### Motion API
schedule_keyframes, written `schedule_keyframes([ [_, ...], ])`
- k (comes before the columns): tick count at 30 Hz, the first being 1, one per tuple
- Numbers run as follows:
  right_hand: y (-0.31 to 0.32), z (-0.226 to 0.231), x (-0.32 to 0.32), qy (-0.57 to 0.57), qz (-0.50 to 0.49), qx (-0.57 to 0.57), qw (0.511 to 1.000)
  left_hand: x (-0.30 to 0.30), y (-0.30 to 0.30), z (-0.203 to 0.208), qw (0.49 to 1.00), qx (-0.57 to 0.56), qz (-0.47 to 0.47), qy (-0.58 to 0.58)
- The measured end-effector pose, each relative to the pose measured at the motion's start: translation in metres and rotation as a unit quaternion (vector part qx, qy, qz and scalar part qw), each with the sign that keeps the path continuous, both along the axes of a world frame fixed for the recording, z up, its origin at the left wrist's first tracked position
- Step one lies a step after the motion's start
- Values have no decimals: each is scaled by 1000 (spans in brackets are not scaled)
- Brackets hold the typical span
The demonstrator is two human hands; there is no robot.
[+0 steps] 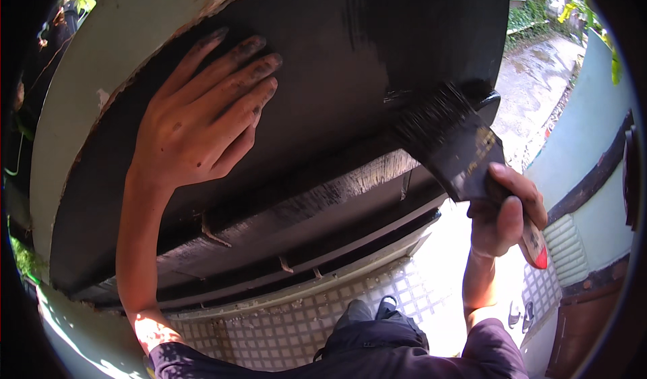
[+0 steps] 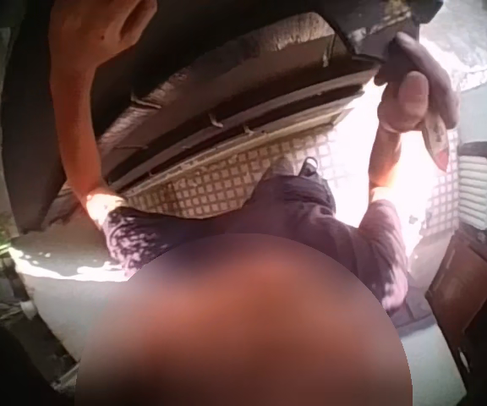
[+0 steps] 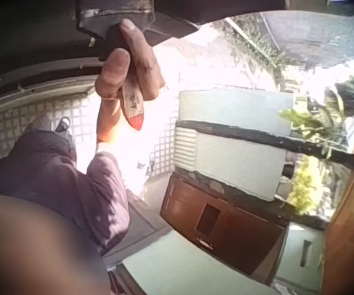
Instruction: Applying black paint to a large piece of wooden furniture using a brush.
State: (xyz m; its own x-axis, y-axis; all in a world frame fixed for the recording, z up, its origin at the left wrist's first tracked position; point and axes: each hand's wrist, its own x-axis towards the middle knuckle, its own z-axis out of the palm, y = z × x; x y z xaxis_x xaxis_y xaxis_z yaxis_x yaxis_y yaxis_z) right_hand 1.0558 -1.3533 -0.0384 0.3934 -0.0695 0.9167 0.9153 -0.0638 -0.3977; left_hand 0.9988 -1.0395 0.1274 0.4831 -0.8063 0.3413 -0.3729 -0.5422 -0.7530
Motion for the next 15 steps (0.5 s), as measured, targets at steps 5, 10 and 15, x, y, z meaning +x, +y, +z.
schedule_keyframes([
  [5,8,-64,-15,21,157,137,978,-67,-3,-36,986,-167,-6,-17],
  [10,31,-108,-46,218,268,135,929,-160,13,-158,886,-459,31,-57],
  [15,76,-152,-107,379,266,85,882,-251,7,-316,691,-639,338,11],
])
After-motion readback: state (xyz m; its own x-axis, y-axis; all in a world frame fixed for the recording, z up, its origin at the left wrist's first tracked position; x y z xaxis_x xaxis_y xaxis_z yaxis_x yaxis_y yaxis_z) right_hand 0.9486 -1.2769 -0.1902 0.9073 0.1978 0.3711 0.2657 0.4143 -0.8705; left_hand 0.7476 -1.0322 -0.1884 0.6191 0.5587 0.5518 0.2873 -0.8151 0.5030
